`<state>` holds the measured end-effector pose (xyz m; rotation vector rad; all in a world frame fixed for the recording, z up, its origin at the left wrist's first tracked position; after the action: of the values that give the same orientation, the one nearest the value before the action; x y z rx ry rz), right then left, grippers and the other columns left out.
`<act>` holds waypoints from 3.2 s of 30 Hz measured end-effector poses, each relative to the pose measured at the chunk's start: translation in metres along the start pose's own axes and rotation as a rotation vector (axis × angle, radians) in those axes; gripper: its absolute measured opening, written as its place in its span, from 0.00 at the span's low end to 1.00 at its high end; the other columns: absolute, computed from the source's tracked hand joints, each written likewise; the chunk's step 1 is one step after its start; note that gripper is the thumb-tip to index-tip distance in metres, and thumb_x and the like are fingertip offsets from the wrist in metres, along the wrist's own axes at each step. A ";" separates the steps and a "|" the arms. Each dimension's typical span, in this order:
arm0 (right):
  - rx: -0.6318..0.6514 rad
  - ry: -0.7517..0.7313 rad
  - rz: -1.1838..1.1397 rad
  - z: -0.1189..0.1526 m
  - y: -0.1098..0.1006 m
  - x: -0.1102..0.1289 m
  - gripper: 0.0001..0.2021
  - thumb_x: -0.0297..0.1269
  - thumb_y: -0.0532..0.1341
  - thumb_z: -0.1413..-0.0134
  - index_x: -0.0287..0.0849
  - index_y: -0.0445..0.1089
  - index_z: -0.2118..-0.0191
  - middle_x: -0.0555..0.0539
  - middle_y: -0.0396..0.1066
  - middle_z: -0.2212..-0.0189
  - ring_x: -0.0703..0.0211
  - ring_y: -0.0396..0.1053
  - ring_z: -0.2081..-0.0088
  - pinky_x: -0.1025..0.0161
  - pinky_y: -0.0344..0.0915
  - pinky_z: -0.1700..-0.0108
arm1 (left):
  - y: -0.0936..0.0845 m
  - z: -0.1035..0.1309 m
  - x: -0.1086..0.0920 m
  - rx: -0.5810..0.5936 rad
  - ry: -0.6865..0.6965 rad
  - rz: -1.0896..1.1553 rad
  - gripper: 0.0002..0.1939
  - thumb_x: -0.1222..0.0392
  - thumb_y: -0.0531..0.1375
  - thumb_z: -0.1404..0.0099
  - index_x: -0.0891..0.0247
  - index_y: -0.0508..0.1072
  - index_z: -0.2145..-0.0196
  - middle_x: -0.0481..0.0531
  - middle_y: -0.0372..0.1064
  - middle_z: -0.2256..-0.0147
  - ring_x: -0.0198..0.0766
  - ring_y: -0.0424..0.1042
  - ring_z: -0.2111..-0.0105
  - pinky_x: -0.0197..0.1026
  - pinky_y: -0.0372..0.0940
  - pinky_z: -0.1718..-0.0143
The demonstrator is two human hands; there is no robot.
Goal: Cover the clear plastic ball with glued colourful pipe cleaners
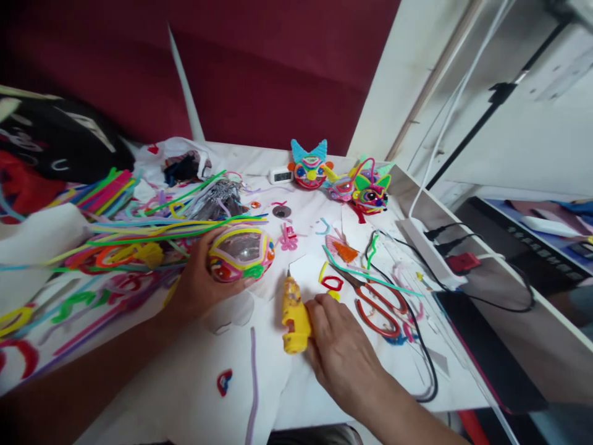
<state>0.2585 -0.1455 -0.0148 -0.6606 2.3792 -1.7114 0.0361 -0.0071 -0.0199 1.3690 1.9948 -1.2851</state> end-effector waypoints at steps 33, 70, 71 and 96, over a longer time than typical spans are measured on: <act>-0.049 0.227 0.047 -0.069 -0.037 -0.058 0.05 0.34 0.55 0.35 0.41 0.66 0.62 0.47 0.72 0.70 0.59 0.70 0.71 0.64 0.63 0.69 | -0.001 0.006 -0.015 0.125 0.233 -0.014 0.43 0.58 0.68 0.45 0.55 0.53 0.37 0.63 0.56 0.38 0.58 0.58 0.38 0.64 0.56 0.37; -0.139 -0.419 -0.054 -0.090 -0.030 0.032 0.19 0.28 0.51 0.32 0.37 0.61 0.39 0.47 0.68 0.71 0.56 0.66 0.70 0.62 0.66 0.69 | -0.003 0.014 -0.021 0.155 0.179 0.065 0.26 0.58 0.49 0.28 0.59 0.53 0.34 0.62 0.53 0.36 0.51 0.53 0.34 0.59 0.52 0.33; -0.131 -0.420 -0.042 -0.090 -0.030 0.032 0.19 0.29 0.51 0.32 0.36 0.62 0.39 0.46 0.68 0.71 0.56 0.66 0.70 0.61 0.66 0.69 | -0.003 0.014 -0.021 0.152 0.178 0.064 0.26 0.58 0.49 0.28 0.58 0.53 0.34 0.62 0.53 0.37 0.50 0.53 0.35 0.59 0.52 0.33; -0.090 -0.431 0.139 -0.091 -0.030 0.043 0.14 0.27 0.52 0.34 0.30 0.71 0.48 0.44 0.70 0.72 0.54 0.63 0.70 0.58 0.61 0.69 | -0.003 0.008 -0.026 0.066 0.098 0.138 0.15 0.59 0.49 0.26 0.60 0.62 0.44 0.59 0.63 0.44 0.45 0.62 0.41 0.55 0.57 0.37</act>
<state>0.1958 -0.0928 0.0501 -0.7659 2.1476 -1.2596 0.0431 -0.0272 -0.0033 1.5998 1.8976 -1.2533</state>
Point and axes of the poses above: each hand's wrist, its own z-axis away from the middle knuckle, its own y-axis out of the palm, x = y × z, the point moved 4 cm from there along -z, towards the middle knuckle
